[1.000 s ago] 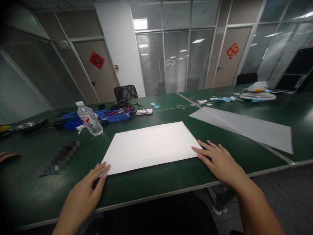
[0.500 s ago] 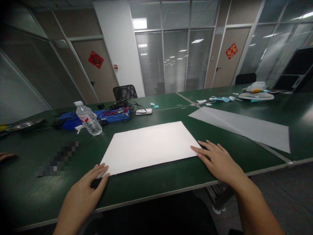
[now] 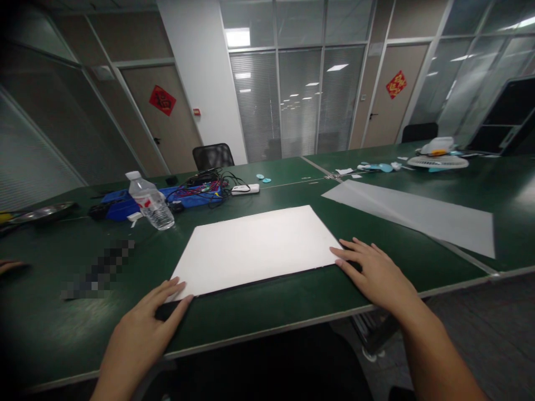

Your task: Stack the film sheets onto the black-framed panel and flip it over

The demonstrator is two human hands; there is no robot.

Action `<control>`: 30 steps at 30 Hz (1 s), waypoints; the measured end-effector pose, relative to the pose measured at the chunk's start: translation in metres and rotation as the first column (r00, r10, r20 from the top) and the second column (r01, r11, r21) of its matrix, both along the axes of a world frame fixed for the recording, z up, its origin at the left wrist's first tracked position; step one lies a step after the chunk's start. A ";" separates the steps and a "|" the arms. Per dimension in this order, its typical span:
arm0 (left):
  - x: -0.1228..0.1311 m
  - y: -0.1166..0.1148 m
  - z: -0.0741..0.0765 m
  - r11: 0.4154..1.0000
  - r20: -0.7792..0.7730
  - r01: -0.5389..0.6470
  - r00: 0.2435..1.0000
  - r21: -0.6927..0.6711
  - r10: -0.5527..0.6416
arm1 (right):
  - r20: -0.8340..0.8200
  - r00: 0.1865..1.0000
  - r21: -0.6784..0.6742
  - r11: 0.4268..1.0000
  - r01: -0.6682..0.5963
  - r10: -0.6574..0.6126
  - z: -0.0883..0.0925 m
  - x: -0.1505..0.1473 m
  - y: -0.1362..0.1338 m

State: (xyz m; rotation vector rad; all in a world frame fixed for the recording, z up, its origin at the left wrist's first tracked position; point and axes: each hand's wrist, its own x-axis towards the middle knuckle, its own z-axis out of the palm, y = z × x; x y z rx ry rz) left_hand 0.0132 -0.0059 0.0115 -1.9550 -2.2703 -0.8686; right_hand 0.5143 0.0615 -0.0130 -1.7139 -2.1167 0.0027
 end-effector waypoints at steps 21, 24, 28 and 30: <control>-0.003 0.002 -0.006 1.000 -0.006 -0.025 1.000 -0.005 0.024 | 0.027 0.999 0.021 1.000 -0.019 0.018 0.000 0.002 0.001; -0.003 0.001 -0.006 1.000 -0.002 -0.025 1.000 -0.010 0.025 | 0.034 0.999 0.017 1.000 -0.021 0.020 0.000 0.002 0.001; -0.003 0.001 -0.005 1.000 -0.001 -0.023 1.000 -0.010 0.023 | 0.033 0.999 0.020 1.000 -0.017 0.016 -0.001 0.002 0.000; -0.003 0.001 -0.005 1.000 -0.008 -0.019 1.000 -0.003 0.019 | 0.027 1.000 0.024 1.000 -0.005 0.004 -0.001 0.001 0.000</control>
